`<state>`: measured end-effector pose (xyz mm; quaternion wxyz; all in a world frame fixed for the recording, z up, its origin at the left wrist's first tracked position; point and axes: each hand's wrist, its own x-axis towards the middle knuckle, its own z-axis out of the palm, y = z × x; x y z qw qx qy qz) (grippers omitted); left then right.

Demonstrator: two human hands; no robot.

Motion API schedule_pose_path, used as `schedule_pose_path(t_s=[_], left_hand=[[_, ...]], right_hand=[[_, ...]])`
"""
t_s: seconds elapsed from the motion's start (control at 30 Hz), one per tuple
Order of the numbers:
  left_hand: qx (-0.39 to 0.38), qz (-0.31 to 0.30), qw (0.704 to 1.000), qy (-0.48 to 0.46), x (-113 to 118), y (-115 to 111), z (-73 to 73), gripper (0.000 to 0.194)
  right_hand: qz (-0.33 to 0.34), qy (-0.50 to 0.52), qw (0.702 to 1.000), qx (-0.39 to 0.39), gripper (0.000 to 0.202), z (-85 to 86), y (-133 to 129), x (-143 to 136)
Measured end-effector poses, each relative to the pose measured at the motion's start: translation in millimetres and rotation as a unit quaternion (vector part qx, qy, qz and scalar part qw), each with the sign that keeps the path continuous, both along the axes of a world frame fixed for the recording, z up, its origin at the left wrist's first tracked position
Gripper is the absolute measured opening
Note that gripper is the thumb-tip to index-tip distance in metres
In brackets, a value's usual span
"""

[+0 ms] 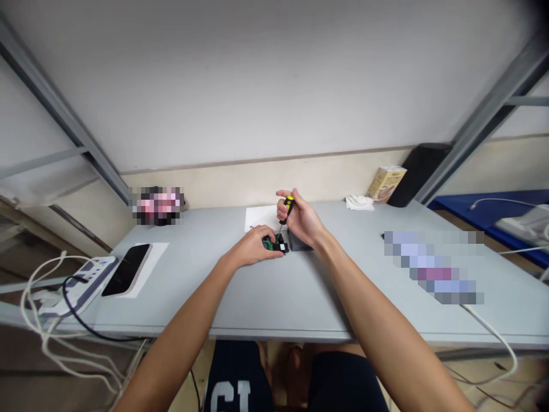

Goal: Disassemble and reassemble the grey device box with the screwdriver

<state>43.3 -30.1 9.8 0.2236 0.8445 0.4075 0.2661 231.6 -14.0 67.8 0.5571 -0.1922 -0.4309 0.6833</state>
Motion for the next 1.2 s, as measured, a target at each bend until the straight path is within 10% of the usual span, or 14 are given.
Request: schedule_pose_path(t_s=[1.2], left_hand=[[0.036,-0.025,0.999,0.001,-1.3,0.3,1.8,0.033]], right_hand=[[-0.011,0.092,0.995,-0.045,0.042,-12.7,11.2,10.3]])
